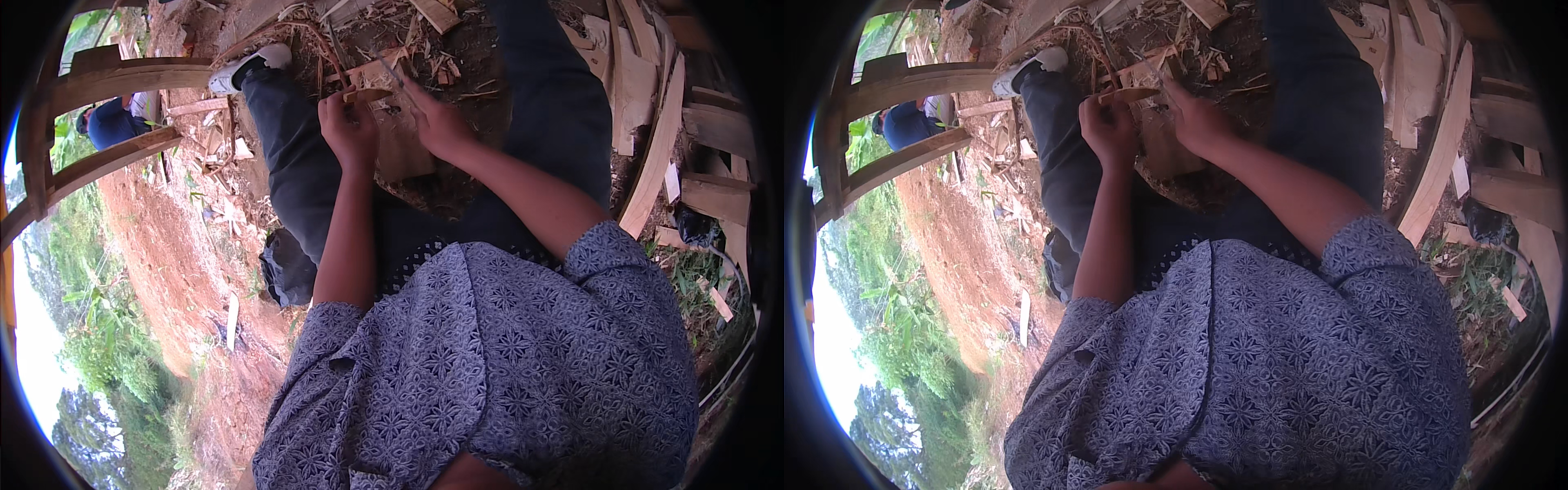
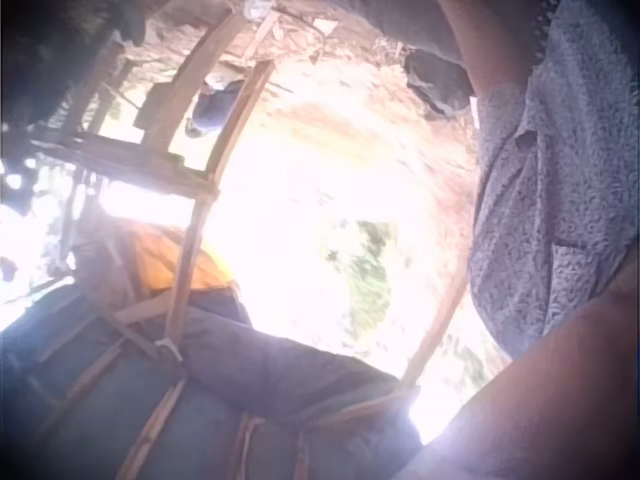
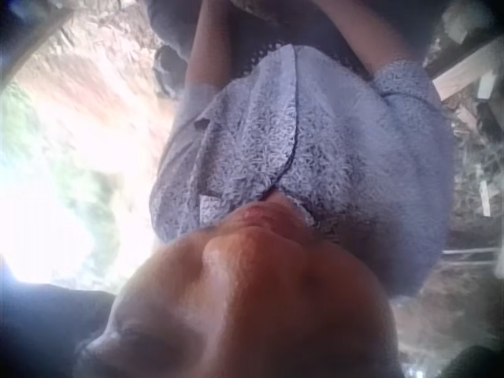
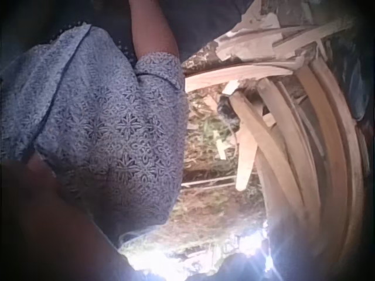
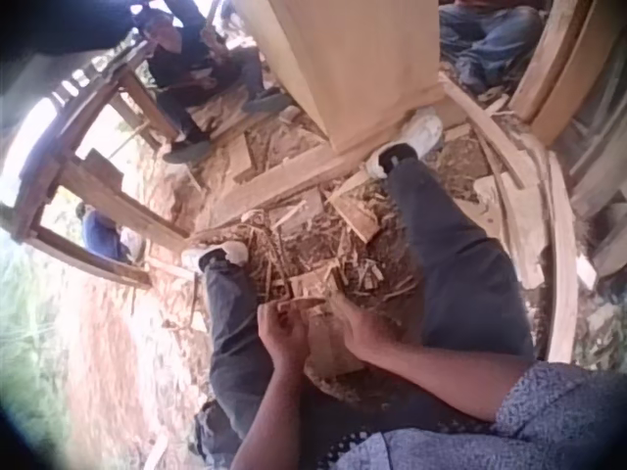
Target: The person sits on the ground and carves a small piece of wood using a knife. They hold the wood with their left hand and carefully shave off thin layers with the knife in their right hand, creating wood shavings.
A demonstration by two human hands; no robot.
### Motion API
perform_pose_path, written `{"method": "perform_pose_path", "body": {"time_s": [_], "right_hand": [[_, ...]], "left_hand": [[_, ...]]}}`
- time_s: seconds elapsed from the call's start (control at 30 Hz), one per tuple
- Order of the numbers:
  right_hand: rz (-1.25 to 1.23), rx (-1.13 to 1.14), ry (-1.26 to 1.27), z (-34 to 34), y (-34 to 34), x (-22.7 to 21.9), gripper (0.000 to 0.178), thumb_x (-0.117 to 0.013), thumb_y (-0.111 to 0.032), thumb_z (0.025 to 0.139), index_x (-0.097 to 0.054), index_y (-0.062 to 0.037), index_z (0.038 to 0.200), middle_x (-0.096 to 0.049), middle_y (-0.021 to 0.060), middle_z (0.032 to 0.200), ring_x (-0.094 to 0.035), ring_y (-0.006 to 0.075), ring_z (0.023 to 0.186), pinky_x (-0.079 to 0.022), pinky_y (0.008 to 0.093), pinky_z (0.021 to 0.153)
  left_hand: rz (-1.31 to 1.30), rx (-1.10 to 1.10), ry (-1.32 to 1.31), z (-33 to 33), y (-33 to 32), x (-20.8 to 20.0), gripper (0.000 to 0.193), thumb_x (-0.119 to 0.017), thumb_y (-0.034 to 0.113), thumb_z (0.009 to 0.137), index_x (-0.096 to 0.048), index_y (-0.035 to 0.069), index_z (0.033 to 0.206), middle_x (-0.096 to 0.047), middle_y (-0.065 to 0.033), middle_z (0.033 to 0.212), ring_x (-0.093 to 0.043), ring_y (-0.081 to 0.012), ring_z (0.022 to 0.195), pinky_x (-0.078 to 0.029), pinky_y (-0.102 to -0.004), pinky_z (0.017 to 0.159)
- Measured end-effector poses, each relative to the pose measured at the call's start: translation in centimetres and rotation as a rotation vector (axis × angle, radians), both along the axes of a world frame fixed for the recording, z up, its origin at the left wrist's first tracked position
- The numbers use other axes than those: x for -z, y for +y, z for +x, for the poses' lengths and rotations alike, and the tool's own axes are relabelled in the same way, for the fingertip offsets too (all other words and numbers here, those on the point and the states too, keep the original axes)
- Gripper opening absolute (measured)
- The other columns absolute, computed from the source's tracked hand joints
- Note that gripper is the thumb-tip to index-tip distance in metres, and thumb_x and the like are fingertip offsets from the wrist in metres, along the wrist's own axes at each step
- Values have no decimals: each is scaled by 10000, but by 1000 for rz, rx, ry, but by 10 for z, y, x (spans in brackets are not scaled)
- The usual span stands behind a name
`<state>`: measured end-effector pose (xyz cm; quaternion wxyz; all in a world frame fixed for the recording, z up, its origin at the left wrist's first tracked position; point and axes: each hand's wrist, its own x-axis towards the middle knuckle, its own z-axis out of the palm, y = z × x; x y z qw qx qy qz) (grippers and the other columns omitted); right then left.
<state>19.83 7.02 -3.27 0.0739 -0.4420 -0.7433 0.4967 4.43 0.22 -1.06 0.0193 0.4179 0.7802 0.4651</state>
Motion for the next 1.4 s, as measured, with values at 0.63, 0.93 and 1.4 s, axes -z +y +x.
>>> {"method": "perform_pose_path", "body": {"time_s": [0.63, 0.93, 1.4], "right_hand": [[55, -42, 0, 0, -6, -11, 623, -542, -204, 963, -362, -346, 1542, -688, 248, 1016, -696, 400, 887, -558, 492, 782], [59, -58, -46, 6, -2, -5, 621, -551, -201, 972, -349, -334, 1544, -687, 250, 998, -677, 436, 887, -551, 509, 782], [71, -226, -53, 18, 14, 43, 598, -491, -191, 1015, -300, -255, 1578, -713, 157, 1019, -703, 323, 771, -551, 411, 626]], "left_hand": [[-4, -3, -8, 3, -1, 1, 138, -689, 35, 877, -655, 27, 1011, -581, -118, 899, -657, -258, 758, -530, -347, 633], [22, -34, -5, -2, -2, 4, 129, -696, 55, 874, -658, 31, 996, -571, -108, 881, -621, -229, 706, -480, -333, 577], [-66, 19, -84, -9, -11, -5, 117, -662, 30, 918, -640, 5, 1029, -606, -112, 946, -673, -233, 829, -542, -327, 712]]}}
